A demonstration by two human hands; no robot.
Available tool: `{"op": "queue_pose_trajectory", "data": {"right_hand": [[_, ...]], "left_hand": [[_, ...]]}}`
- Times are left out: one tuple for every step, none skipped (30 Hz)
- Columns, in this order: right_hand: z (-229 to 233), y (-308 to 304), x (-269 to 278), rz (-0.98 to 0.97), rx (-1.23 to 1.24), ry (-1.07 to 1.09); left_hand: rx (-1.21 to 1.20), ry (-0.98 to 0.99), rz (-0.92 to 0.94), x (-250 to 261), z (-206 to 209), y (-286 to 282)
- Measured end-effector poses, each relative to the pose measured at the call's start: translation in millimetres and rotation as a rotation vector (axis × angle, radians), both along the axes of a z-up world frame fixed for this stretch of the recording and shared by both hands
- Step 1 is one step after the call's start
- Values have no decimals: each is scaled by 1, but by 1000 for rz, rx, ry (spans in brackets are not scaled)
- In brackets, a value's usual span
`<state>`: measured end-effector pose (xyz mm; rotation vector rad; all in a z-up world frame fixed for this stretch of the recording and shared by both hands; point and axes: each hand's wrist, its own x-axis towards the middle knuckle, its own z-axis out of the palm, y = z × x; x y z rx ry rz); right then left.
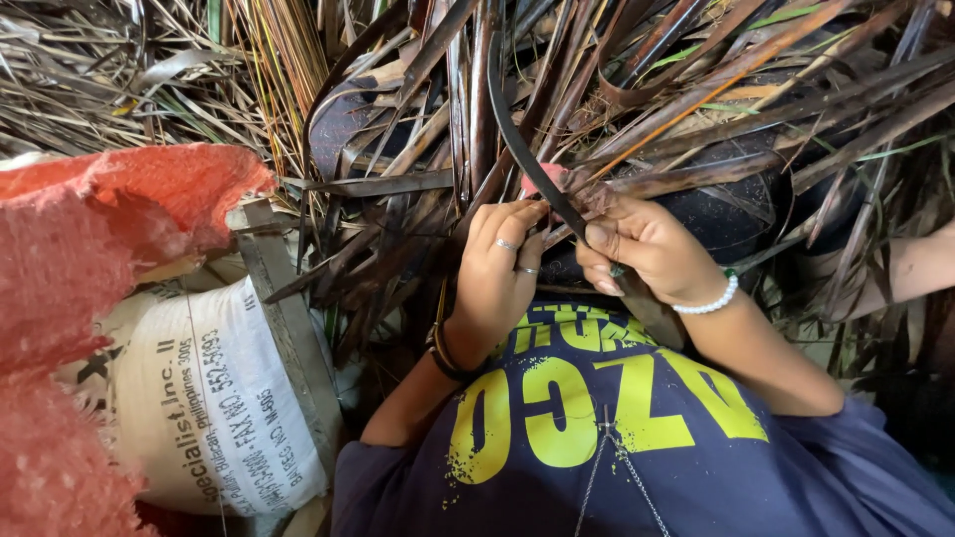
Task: The person strips the center ribs from palm or coconut leaves using a small blade, handling the leaves one by one and piling the ribs and leaf material on the floor.
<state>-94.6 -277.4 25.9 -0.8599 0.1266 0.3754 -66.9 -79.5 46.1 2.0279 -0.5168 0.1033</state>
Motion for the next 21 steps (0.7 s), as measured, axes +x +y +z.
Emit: {"op": "queue_pose_trajectory", "data": {"right_hand": [[7,2,3,-10,43,4],[14,5,5,-23,86,10],[11,3,5,-28,89,10],[8,0,5,-28,99,4],[5,-2,5,-28,108,-3],[7,-3,6,-29,106,-3],[10,-3,6,-14,95,-7],[12,-3,6,4,85,-11],[8,-2,4,6,84,-9],[4,-1,2,18,75,-12],[0,0,1,29,67,-15],[-10,0,-3,29,69,-15],[-21,-1,-6,42,55,-21],[-31,-1,-10,54,41,-28],[-30,-2,-9,53,42,-28],[-29,-3,-8,66,26,-40],[-27,-4,-8,78,10,-52],[-15,-4,-4,76,10,-52],[-2,-3,-1,101,0,-57],[11,-2,2,128,-11,-63],[12,0,3,127,-11,-63]], "left_hand": [[-25,62,-3,1,3,-1],[-49,126,-7,1,6,-2],[-45,126,-11,-1,7,0],[-196,379,-56,-3,9,1],[-347,633,-100,-4,11,3],[-348,634,-102,-5,8,2],[-417,729,-99,-6,5,3],[-485,825,-92,-8,2,3],[-487,825,-90,-7,1,2],[-503,824,-75,-7,0,2],[-519,822,-60,-6,-1,1],[-517,823,-60,-6,0,1],[-510,789,-51,-6,2,0],[-502,755,-44,-5,3,-1],[-501,756,-45,-5,4,-2],[-395,639,-18,-5,5,-2],[-291,521,8,-5,6,-3],[-290,522,6,-6,4,-1],[-159,380,42,-6,3,0],[-31,238,79,-6,1,2],[-31,238,78,-8,-1,1]]}}
